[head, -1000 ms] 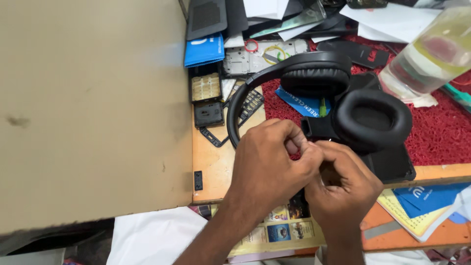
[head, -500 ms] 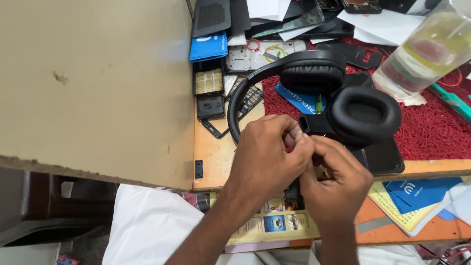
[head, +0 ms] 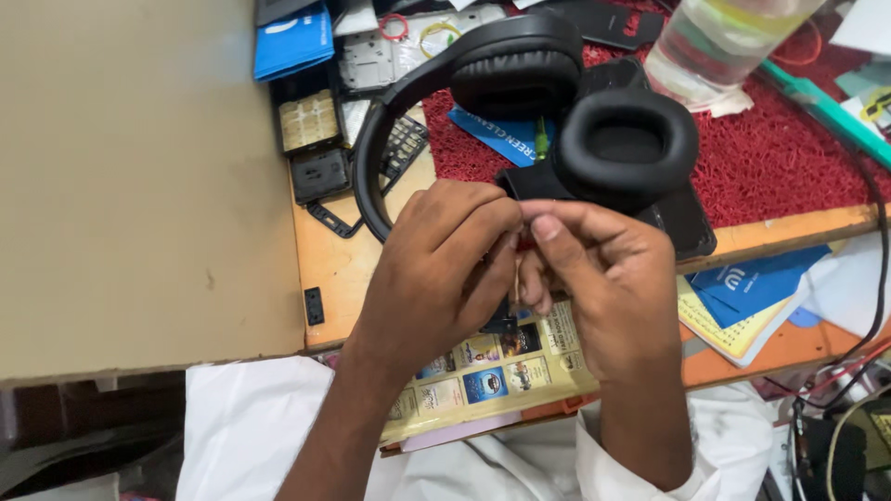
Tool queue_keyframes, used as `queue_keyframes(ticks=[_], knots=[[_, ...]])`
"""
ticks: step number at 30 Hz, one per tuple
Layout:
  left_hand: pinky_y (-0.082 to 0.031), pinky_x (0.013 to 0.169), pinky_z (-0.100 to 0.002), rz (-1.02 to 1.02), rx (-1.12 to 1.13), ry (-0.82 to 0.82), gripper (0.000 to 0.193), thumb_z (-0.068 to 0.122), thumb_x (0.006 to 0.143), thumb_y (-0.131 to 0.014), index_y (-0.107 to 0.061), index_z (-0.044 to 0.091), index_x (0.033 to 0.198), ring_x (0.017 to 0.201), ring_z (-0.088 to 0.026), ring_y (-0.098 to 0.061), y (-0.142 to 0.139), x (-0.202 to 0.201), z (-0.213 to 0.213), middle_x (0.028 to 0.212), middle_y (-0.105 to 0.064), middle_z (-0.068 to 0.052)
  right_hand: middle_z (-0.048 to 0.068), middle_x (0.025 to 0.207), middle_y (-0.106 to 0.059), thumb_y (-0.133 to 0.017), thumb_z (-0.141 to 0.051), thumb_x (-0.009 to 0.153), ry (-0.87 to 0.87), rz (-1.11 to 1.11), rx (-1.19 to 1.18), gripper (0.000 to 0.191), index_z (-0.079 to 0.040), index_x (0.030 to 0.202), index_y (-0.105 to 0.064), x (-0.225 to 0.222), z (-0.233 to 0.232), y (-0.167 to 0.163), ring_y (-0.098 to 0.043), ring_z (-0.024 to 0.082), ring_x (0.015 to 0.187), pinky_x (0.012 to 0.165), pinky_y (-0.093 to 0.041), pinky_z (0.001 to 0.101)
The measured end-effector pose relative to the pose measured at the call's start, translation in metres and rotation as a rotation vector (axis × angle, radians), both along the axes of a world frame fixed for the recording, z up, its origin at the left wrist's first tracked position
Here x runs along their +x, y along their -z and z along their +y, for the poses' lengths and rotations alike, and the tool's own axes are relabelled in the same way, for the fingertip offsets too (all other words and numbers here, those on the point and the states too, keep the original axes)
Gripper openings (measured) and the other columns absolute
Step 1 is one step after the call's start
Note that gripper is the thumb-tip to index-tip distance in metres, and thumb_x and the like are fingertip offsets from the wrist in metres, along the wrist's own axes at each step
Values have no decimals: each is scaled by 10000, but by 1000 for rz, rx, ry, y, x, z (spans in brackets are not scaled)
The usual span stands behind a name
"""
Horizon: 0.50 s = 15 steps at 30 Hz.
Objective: The person manipulates a small metallic component and wires with both hands, then picks up a black over-ear headphone and inspects the earcup and headband. The person continues to handle the headphone, rotating it to view different parts.
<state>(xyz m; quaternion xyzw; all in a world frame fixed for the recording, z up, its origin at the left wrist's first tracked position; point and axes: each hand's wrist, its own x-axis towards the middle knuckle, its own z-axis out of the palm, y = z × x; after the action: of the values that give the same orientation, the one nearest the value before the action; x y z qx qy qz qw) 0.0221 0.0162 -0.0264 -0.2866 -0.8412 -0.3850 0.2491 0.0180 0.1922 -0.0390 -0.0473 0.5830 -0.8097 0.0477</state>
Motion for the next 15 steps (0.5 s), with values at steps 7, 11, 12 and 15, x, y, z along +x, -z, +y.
queue_keyframes(ticks=[7, 11, 12, 15], knots=[[-492, 959, -395, 92, -27, 5, 277, 65, 974, -751, -628, 38, 1220, 1117, -266, -638, 7, -5, -3, 1235, -627, -90, 108, 755, -703, -572, -140, 1058, -77, -74, -48, 299, 114, 1094, -726, -12, 3, -7, -631, 119, 563, 502, -513, 230], [-474, 951, -389, 85, -37, -9, 261, 69, 966, -753, -635, 45, 1198, 1099, -256, -632, 8, -5, -4, 1214, -627, -72, 111, 769, -702, -664, -17, 972, -110, -59, 41, 212, 106, 1132, -728, -15, 9, -6, -648, 123, 601, 545, -542, 238], [-469, 948, -386, 81, -36, -17, 251, 71, 968, -755, -637, 49, 1188, 1076, -246, -631, 8, -5, -4, 1205, -629, -63, 115, 789, -714, -678, 9, 949, -124, -58, 41, 218, 105, 1139, -725, -16, 10, -6, -656, 125, 616, 558, -553, 242], [-466, 980, -383, 91, -38, -41, 225, 70, 975, -751, -639, 63, 1170, 1085, -240, -622, 6, -5, -2, 1192, -619, -52, 132, 803, -730, -685, 45, 930, -131, -78, 5, 182, 106, 1098, -718, -17, 12, -4, -686, 140, 639, 574, -577, 250]])
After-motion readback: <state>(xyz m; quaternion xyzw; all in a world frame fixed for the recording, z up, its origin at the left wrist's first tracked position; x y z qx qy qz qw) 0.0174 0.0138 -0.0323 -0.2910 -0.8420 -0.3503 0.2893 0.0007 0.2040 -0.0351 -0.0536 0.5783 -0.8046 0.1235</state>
